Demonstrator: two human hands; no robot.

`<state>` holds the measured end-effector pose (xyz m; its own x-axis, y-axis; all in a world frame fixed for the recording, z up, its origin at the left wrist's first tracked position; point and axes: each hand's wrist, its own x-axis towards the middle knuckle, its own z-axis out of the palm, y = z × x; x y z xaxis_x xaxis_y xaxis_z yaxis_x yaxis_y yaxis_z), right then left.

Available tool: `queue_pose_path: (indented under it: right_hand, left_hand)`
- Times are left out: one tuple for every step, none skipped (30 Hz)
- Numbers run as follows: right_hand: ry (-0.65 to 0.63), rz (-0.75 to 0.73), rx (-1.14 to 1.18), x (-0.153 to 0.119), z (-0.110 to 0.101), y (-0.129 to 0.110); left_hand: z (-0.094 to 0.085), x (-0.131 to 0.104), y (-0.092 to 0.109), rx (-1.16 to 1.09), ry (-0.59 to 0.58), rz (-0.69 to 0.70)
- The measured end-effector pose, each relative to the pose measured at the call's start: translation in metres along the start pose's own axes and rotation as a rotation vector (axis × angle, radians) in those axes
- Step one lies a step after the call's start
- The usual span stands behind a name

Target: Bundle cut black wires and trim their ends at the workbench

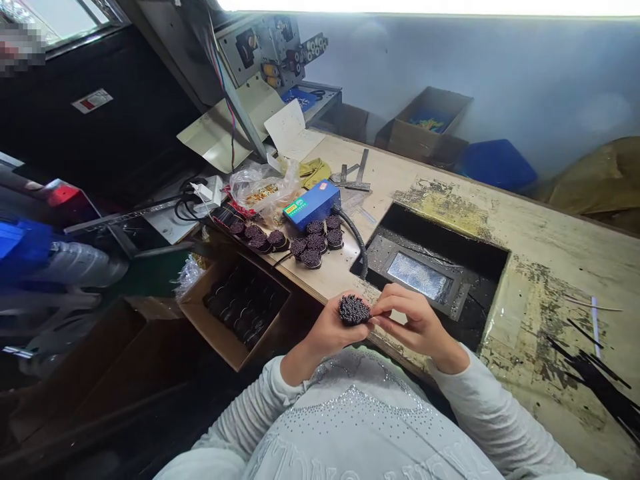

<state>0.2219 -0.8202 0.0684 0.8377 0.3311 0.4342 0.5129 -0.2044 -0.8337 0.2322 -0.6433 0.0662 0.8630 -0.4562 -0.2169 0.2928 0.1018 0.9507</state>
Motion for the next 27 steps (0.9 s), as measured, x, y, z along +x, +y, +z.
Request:
queue_pose_path:
  right_hand:
    - [0.011,-0.008,-0.006,-0.0001,0.0011,-0.0001]
    - [0.022,-0.015,-0.009,-0.0003,0.0023,-0.0002]
    - [0.032,-0.018,-0.008,-0.0006,0.0034,-0.0002]
    - [0.041,-0.017,-0.003,-0.0009,0.0045,-0.0002]
    - [0.048,-0.013,0.004,-0.0013,0.0053,-0.0002]
    - [0.054,-0.007,0.013,-0.0017,0.0060,-0.0002]
    - [0.060,-0.001,0.023,-0.0020,0.0064,-0.0002]
    - [0.065,0.004,0.033,-0.0024,0.0066,-0.0001]
    - [0.068,0.007,0.043,-0.0027,0.0067,-0.0001]
    - [0.071,0.009,0.052,-0.0031,0.0066,0.0001]
    - [0.073,0.014,0.058,-0.0035,0.0066,0.0003]
    - [0.074,0.021,0.064,-0.0039,0.0065,0.0005]
    - [0.075,0.029,0.069,-0.0044,0.0066,0.0008]
    - [0.076,0.038,0.076,-0.0049,0.0067,0.0012]
    - [0.079,0.044,0.083,-0.0053,0.0070,0.0016]
    - [0.081,0.050,0.092,-0.0056,0.0073,0.0019]
    - [0.084,0.054,0.100,-0.0059,0.0076,0.0021]
    - [0.086,0.058,0.106,-0.0061,0.0080,0.0022]
    - [0.086,0.063,0.110,-0.0062,0.0082,0.0023]
    - [0.085,0.069,0.113,-0.0062,0.0084,0.0022]
    - [0.082,0.076,0.116,-0.0062,0.0086,0.0021]
    - [0.077,0.083,0.119,-0.0062,0.0087,0.0020]
    - [0.074,0.088,0.122,-0.0063,0.0088,0.0019]
    - [0.073,0.090,0.125,-0.0064,0.0090,0.0020]
    - [0.074,0.088,0.129,-0.0065,0.0093,0.0023]
    - [0.073,0.084,0.133,-0.0067,0.0096,0.0026]
    - [0.072,0.079,0.137,-0.0069,0.0100,0.0031]
  left_hand:
    - [-0.0002,0.0000,-0.0002,0.008,-0.006,0.002]
    - [-0.0006,-0.0001,-0.0004,0.013,-0.014,0.003]
    - [-0.0011,-0.0002,-0.0006,0.018,-0.025,0.005]
    - [-0.0018,-0.0003,-0.0009,0.025,-0.040,0.006]
    - [-0.0025,-0.0005,-0.0012,0.034,-0.058,0.009]
    - [-0.0032,-0.0008,-0.0017,0.043,-0.077,0.015]
    - [-0.0038,-0.0010,-0.0022,0.052,-0.094,0.024]
    - [-0.0043,-0.0013,-0.0027,0.059,-0.107,0.036]
    - [-0.0046,-0.0016,-0.0032,0.064,-0.116,0.047]
    - [-0.0048,-0.0020,-0.0036,0.066,-0.122,0.057]
    - [-0.0049,-0.0023,-0.0039,0.067,-0.127,0.065]
    - [-0.0049,-0.0026,-0.0041,0.071,-0.133,0.069]
    - [-0.0049,-0.0028,-0.0042,0.075,-0.140,0.073]
    - [-0.0049,-0.0030,-0.0042,0.081,-0.150,0.077]
    - [-0.0049,-0.0031,-0.0043,0.085,-0.159,0.084]
    - [-0.0050,-0.0031,-0.0043,0.089,-0.167,0.091]
    - [-0.0051,-0.0031,-0.0044,0.093,-0.176,0.097]
    - [-0.0052,-0.0031,-0.0045,0.098,-0.180,0.101]
    - [-0.0052,-0.0031,-0.0046,0.102,-0.184,0.108]
    - [-0.0052,-0.0031,-0.0047,0.105,-0.185,0.114]
    - [-0.0051,-0.0033,-0.0048,0.105,-0.187,0.115]
    - [-0.0050,-0.0036,-0.0047,0.101,-0.188,0.114]
    - [-0.0048,-0.0040,-0.0045,0.092,-0.187,0.113]
    - [-0.0047,-0.0045,-0.0043,0.080,-0.184,0.110]
    - [-0.0046,-0.0050,-0.0041,0.069,-0.181,0.107]
    - [-0.0046,-0.0055,-0.0039,0.060,-0.177,0.105]
    - [-0.0047,-0.0059,-0.0037,0.052,-0.175,0.107]
